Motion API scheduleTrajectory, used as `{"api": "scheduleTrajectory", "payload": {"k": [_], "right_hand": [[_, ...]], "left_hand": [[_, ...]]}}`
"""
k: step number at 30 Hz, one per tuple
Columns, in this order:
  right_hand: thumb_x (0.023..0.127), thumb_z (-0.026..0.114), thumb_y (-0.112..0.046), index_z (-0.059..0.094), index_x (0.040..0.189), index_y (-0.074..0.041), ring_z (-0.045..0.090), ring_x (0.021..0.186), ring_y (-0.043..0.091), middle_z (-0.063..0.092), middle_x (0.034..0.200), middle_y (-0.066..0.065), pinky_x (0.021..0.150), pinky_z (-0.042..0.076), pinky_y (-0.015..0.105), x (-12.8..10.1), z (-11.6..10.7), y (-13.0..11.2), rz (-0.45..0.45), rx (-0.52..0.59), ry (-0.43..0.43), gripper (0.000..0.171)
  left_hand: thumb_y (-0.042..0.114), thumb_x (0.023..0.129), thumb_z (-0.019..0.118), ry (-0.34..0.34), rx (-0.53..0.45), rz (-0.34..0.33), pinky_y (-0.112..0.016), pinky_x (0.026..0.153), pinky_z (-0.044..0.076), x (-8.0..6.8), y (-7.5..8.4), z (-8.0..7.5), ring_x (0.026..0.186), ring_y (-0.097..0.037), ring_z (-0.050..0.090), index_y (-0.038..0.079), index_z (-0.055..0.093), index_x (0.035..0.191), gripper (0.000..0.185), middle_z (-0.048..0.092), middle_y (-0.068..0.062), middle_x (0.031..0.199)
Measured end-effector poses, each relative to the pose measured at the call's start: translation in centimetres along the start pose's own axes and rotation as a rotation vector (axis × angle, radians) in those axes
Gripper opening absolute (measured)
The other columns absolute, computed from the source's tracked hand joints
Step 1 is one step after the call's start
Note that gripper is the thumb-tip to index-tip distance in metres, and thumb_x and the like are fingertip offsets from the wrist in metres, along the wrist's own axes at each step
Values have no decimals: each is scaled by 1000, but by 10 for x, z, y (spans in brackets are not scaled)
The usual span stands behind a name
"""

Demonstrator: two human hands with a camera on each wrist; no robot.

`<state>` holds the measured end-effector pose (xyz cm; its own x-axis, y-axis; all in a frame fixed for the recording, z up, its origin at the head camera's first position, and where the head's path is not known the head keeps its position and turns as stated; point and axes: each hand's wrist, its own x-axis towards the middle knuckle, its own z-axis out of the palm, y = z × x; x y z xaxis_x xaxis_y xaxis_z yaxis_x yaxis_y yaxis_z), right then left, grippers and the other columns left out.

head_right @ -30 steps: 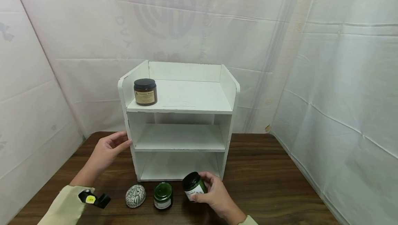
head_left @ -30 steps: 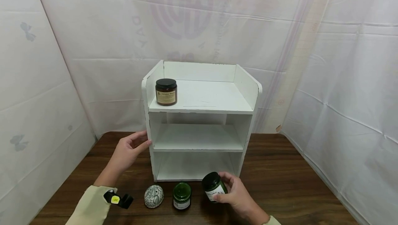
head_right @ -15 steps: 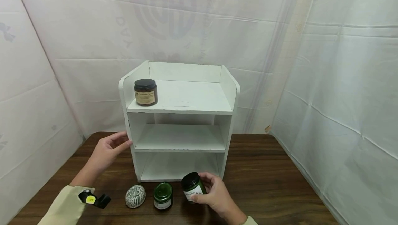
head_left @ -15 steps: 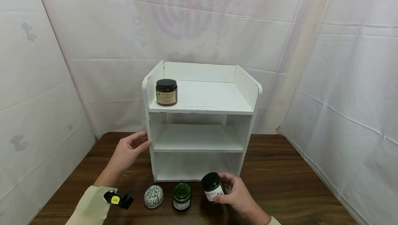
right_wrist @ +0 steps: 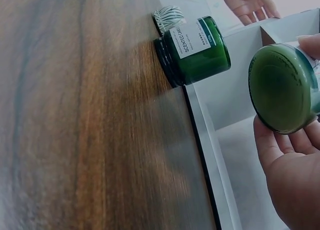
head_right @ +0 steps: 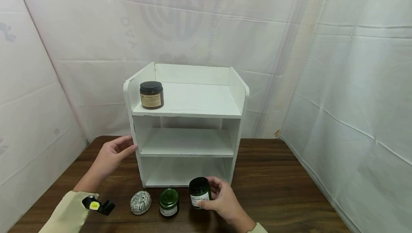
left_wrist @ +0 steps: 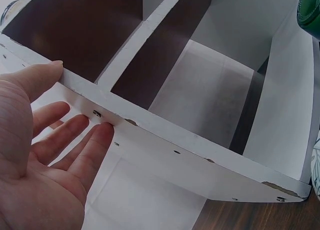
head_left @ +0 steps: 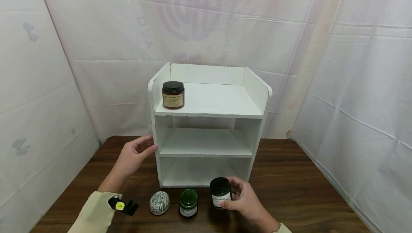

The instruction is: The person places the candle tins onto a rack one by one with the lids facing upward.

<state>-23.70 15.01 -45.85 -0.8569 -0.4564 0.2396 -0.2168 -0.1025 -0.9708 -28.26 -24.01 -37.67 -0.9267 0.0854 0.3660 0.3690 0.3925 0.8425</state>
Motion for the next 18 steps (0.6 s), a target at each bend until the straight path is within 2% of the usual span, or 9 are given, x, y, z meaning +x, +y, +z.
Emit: {"api": "scheduleTrajectory", "payload": {"k": [9,18], "right_hand": [[81,81,2,46,132,21,69,105,11,68,119,2,90,57,24,1,3,2,-10,35,-14,65],[80,83,1,48,132,20,68,105,10,68,119,4,90,57,24,0,5,-1,-2,9,-1,65]], "left_hand": [[31,100,70,0,13,-1,-15,86,53,1,0,0,107,7,61,7,58,145,52,66,-17,135],[31,99,70,1,7,-2,-16,86,53,1,-1,-1,107,7,61,7,58,144,52,67,-17,135]]}}
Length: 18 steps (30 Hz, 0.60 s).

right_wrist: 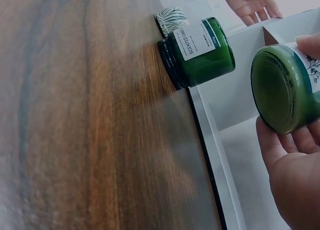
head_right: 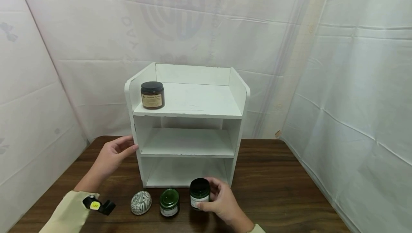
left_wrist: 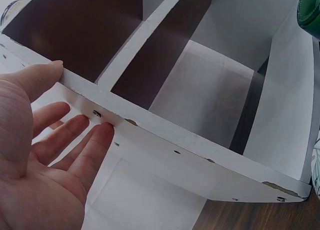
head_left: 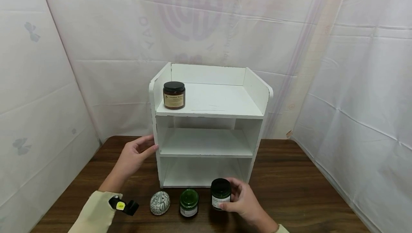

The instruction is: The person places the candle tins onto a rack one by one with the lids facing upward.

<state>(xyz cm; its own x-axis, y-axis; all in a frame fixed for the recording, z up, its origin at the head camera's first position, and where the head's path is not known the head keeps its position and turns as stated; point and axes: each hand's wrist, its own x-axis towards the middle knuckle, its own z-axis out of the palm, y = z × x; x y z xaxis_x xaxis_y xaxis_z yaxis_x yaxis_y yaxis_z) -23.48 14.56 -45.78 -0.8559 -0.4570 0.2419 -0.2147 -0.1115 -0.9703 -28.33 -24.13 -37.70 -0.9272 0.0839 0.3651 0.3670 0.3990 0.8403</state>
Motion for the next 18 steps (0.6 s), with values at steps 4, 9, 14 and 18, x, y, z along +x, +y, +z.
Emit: {"api": "scheduleTrajectory", "payload": {"k": [4,9,14,18], "right_hand": [[80,84,0,50,132,19,67,106,10,69,118,3,92,56,23,0,1,0,-17,-8,6,65],[79,85,1,51,132,19,66,108,10,68,121,6,93,55,22,0,1,2,-25,-10,18,66],[79,85,1,50,133,19,66,109,10,68,121,5,94,55,23,0,0,2,-30,-12,19,66],[79,85,1,51,134,16,65,109,9,68,121,-2,94,56,23,-1,-2,1,-20,-14,16,67]], "left_hand": [[32,99,70,7,6,-7,-15,86,53,-1,0,-1,107,7,61,7,58,145,53,66,-17,135],[30,100,69,10,-4,1,-15,86,53,-1,-1,-1,106,7,62,6,58,144,52,66,-18,135],[27,100,69,7,-21,18,-14,86,53,-1,-1,1,105,8,62,4,58,144,51,66,-20,135],[26,100,70,3,-34,28,-14,85,53,0,-1,3,105,8,62,3,58,144,51,66,-21,135]]}}
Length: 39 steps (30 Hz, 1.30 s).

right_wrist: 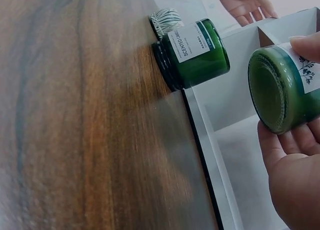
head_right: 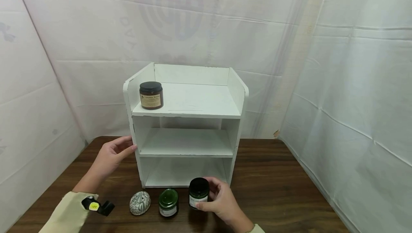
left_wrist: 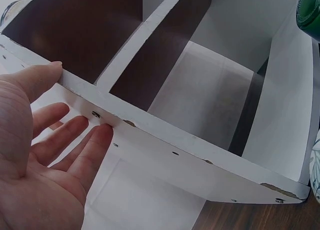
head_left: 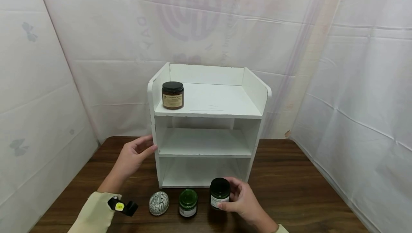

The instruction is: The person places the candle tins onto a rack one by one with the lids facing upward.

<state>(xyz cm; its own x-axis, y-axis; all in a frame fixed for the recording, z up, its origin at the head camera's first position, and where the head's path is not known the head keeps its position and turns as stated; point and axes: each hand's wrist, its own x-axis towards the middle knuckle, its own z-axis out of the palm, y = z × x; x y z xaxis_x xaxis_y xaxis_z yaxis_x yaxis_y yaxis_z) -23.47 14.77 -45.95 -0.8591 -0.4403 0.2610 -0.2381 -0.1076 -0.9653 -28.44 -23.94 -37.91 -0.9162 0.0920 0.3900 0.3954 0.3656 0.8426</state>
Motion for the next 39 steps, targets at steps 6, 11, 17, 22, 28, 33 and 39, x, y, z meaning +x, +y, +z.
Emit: {"api": "scheduleTrajectory", "payload": {"k": [6,11,17,22,28,33,39], "right_hand": [[79,85,0,51,135,14,65,111,9,68,123,-3,95,55,23,0,-1,-1,-8,-1,-18,67],[80,85,-1,51,135,13,65,112,9,67,124,-1,96,55,23,-1,-1,-2,-15,-4,-22,67],[79,85,1,51,135,14,66,112,10,68,124,-1,96,55,24,-1,0,-4,-10,14,-21,67],[79,85,2,51,135,14,66,110,10,68,123,-1,95,56,25,0,0,-6,-18,23,-22,67],[78,85,3,53,134,13,67,109,12,69,122,0,94,56,25,1,-2,-8,-33,20,-23,65],[78,85,3,55,132,14,68,108,12,71,121,1,93,57,26,2,-4,-12,-88,4,-36,63],[77,85,5,55,130,15,70,106,12,72,119,1,90,58,27,5,-7,-18,-130,-8,-46,62]], "left_hand": [[25,100,70,0,-10,0,-14,85,54,0,0,1,105,8,63,2,58,144,51,66,-22,134],[25,100,70,3,-7,-3,-14,85,53,-1,0,0,105,8,63,2,58,143,51,66,-22,134],[27,100,70,3,4,-15,-15,85,53,-2,1,0,105,7,62,4,58,144,51,66,-20,134],[28,100,70,3,16,-26,-15,85,53,-3,1,-1,105,7,62,5,57,144,52,67,-19,134],[30,100,70,3,26,-35,-15,86,53,-2,2,-1,106,8,61,6,57,145,53,66,-18,136],[31,100,70,2,28,-39,-15,86,53,-1,3,-1,106,7,62,6,57,145,53,66,-18,135],[31,99,70,5,21,-41,-15,86,53,0,2,-1,106,8,61,6,57,145,54,66,-19,135]]}}
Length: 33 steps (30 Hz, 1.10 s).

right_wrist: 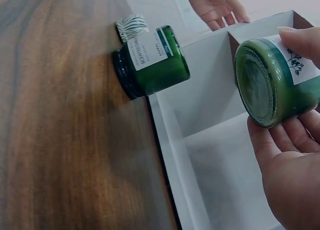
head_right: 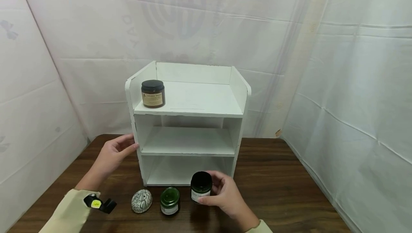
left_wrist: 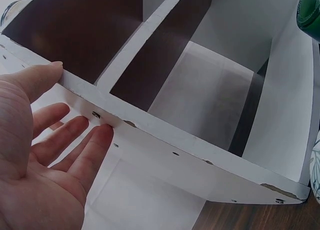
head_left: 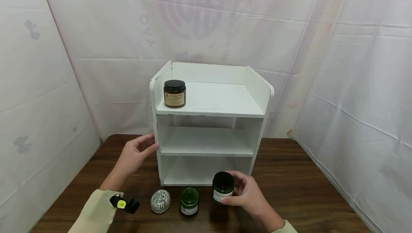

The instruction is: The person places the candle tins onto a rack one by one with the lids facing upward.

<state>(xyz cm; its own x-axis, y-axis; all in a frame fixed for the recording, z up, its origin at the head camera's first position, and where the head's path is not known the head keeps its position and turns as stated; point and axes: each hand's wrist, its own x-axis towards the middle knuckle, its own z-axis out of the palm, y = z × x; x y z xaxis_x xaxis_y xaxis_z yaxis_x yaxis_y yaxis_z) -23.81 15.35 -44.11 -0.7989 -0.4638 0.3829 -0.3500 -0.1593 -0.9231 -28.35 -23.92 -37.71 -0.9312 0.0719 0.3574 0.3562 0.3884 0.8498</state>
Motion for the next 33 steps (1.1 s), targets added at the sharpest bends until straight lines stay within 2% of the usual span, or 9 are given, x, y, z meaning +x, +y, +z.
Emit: {"api": "scheduleTrajectory", "payload": {"k": [14,33], "right_hand": [[78,86,1,55,133,12,70,107,12,72,120,-1,91,58,27,5,-3,-15,34,-21,11,65],[78,86,2,56,131,14,70,102,11,72,118,-2,89,58,26,17,-8,-30,-35,-70,19,62]], "left_hand": [[30,99,70,-2,-11,0,-14,87,52,0,0,0,106,9,61,5,57,145,53,66,-20,135],[29,100,70,-5,-15,3,-14,86,53,0,0,0,105,9,61,3,56,145,54,65,-21,136]]}}
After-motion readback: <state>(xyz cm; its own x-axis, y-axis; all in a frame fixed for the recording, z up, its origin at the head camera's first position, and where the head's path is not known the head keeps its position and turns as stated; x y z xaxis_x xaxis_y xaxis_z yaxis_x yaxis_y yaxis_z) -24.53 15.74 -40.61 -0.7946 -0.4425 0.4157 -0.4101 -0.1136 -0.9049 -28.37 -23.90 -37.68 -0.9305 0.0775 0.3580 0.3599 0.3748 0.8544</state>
